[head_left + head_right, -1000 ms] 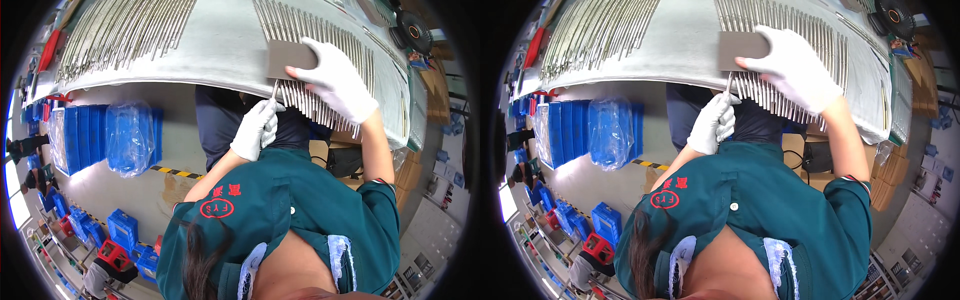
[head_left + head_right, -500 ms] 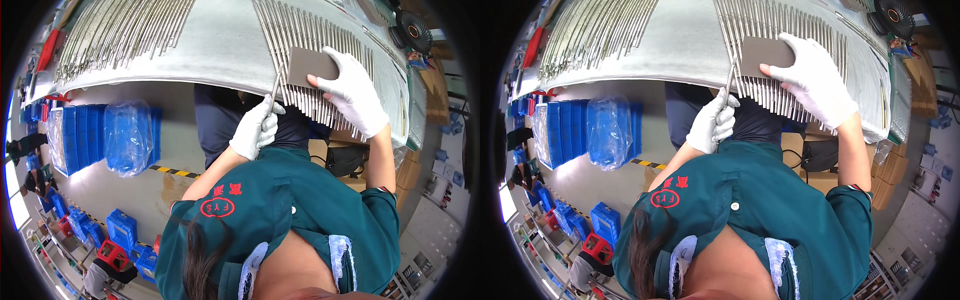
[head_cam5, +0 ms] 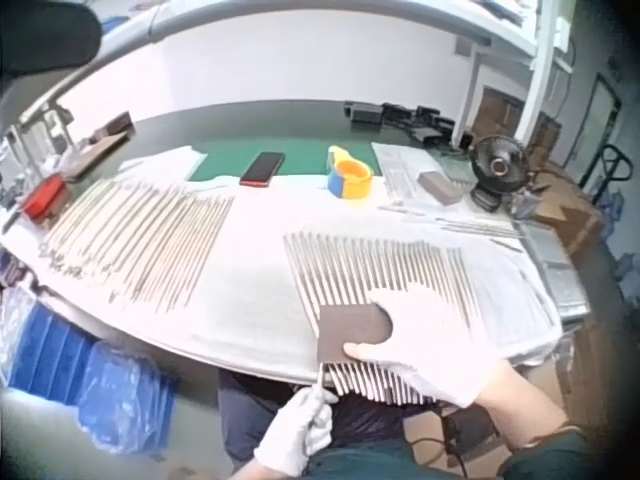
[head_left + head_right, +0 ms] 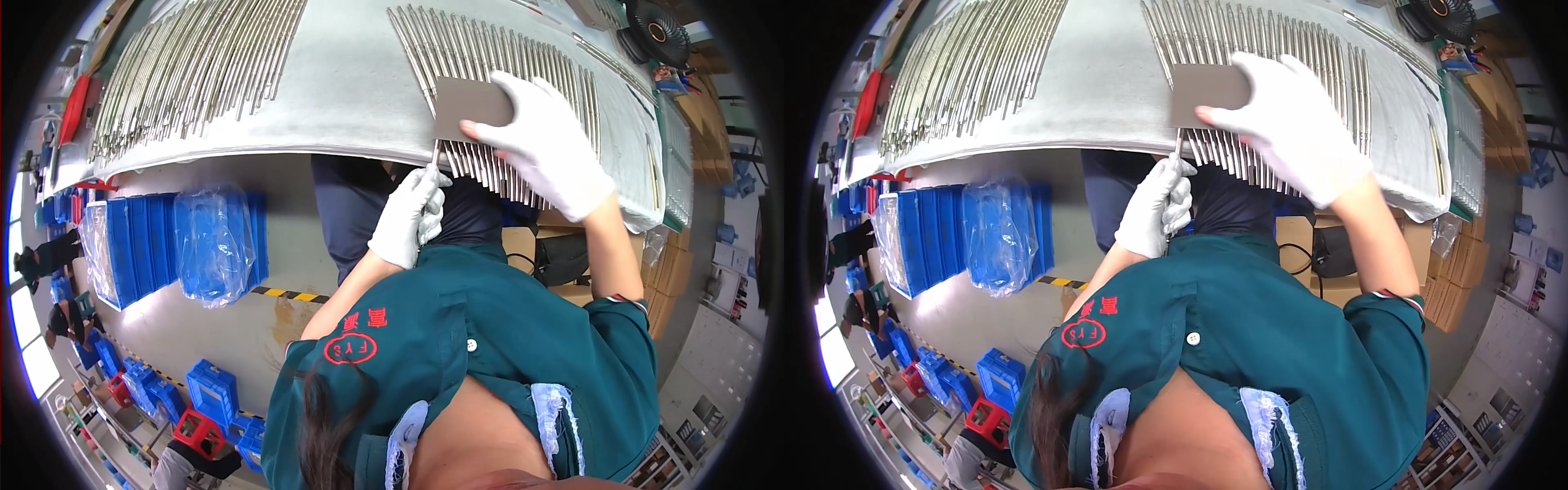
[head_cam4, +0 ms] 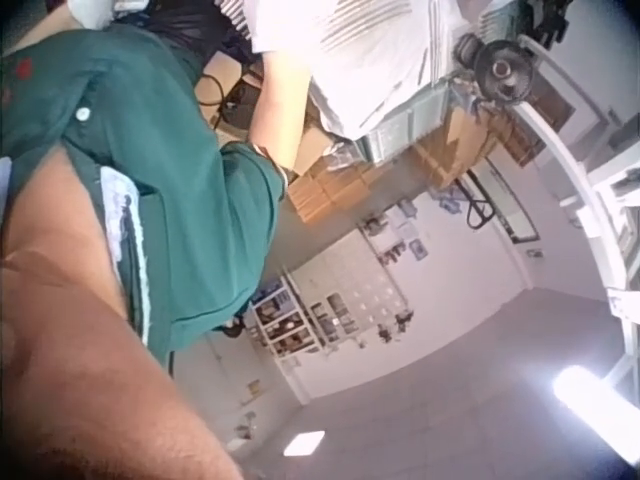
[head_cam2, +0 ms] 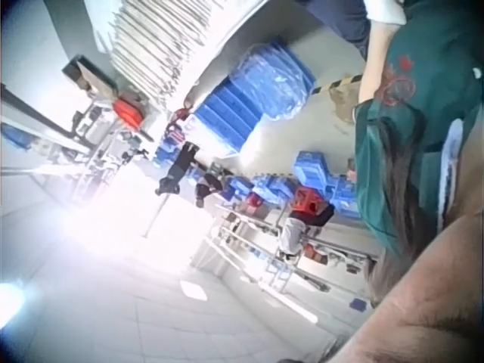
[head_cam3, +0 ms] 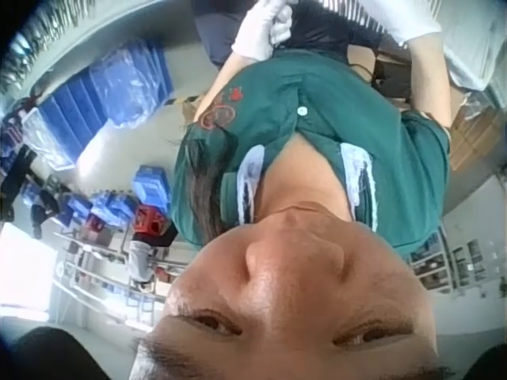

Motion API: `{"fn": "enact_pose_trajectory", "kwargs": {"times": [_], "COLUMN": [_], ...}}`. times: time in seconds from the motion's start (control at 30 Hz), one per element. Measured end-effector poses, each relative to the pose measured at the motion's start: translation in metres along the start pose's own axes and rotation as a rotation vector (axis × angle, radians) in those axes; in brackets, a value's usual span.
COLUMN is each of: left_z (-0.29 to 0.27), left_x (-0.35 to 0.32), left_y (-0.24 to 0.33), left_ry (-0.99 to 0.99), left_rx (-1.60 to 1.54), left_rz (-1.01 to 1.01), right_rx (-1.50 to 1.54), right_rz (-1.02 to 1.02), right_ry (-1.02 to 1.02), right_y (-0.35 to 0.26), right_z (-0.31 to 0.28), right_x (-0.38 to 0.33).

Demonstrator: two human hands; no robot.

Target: Sorting and aligning thin metal rods on a workbench using a jig.

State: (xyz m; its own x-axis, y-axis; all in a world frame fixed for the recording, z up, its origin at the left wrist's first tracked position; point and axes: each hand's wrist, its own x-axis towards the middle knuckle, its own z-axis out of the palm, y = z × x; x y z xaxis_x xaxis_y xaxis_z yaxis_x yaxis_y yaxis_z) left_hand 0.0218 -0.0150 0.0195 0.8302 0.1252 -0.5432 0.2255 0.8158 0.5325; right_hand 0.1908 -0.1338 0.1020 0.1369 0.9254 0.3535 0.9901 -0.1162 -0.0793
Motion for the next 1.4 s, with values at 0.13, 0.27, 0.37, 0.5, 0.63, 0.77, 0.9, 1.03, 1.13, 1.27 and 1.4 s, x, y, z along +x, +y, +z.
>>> {"fn": "enact_pose_trajectory", "kwargs": {"times": [0.13, 0.27, 0.37, 0.5, 0.63, 0.77, 0.9, 1.03, 1.13, 1.27, 1.4], "left_z": [0.002, 0.001, 0.002, 0.008, 0.006, 0.008, 0.004, -0.012, -0.018, -0.024, -0.017], "left_x": [-0.001, -0.003, -0.003, -0.003, -0.005, -0.006, -0.002, 0.002, 0.006, 0.007, 0.002], "left_y": [0.003, 0.006, 0.006, 0.004, 0.005, 0.004, 0.005, 0.003, 0.0, -0.002, -0.003], "left_ry": [-0.04, -0.08, -0.055, -0.004, 0.025, -0.002, 0.014, -0.098, -0.179, -0.197, -0.152], "left_rx": [0.022, 0.089, 0.145, 0.184, 0.176, 0.164, 0.126, -0.063, -0.185, -0.224, -0.104], "left_rz": [-0.032, -0.044, -0.025, 0.005, 0.003, 0.018, -0.003, -0.069, -0.1, -0.117, -0.078], "right_rx": [-0.08, 0.02, -0.005, -0.072, -0.071, -0.115, -0.08, -0.038, -0.072, 0.062, -0.313], "right_rz": [0.14, 0.153, 0.091, 0.115, 0.091, 0.122, 0.096, 0.112, 0.241, 0.538, 0.989], "right_ry": [-0.159, -0.087, -0.038, 0.042, -0.065, -0.061, -0.02, -0.099, 0.002, 0.243, 0.154], "right_y": [0.006, -0.009, -0.01, -0.021, -0.012, -0.015, -0.019, -0.005, 0.013, 0.044, 0.09], "right_z": [-0.026, -0.023, 0.005, 0.028, 0.001, 0.007, 0.021, -0.011, -0.021, -0.045, -0.062], "right_x": [-0.022, -0.012, 0.001, 0.023, 0.0, 0.003, 0.016, -0.014, -0.046, -0.077, -0.137]}}
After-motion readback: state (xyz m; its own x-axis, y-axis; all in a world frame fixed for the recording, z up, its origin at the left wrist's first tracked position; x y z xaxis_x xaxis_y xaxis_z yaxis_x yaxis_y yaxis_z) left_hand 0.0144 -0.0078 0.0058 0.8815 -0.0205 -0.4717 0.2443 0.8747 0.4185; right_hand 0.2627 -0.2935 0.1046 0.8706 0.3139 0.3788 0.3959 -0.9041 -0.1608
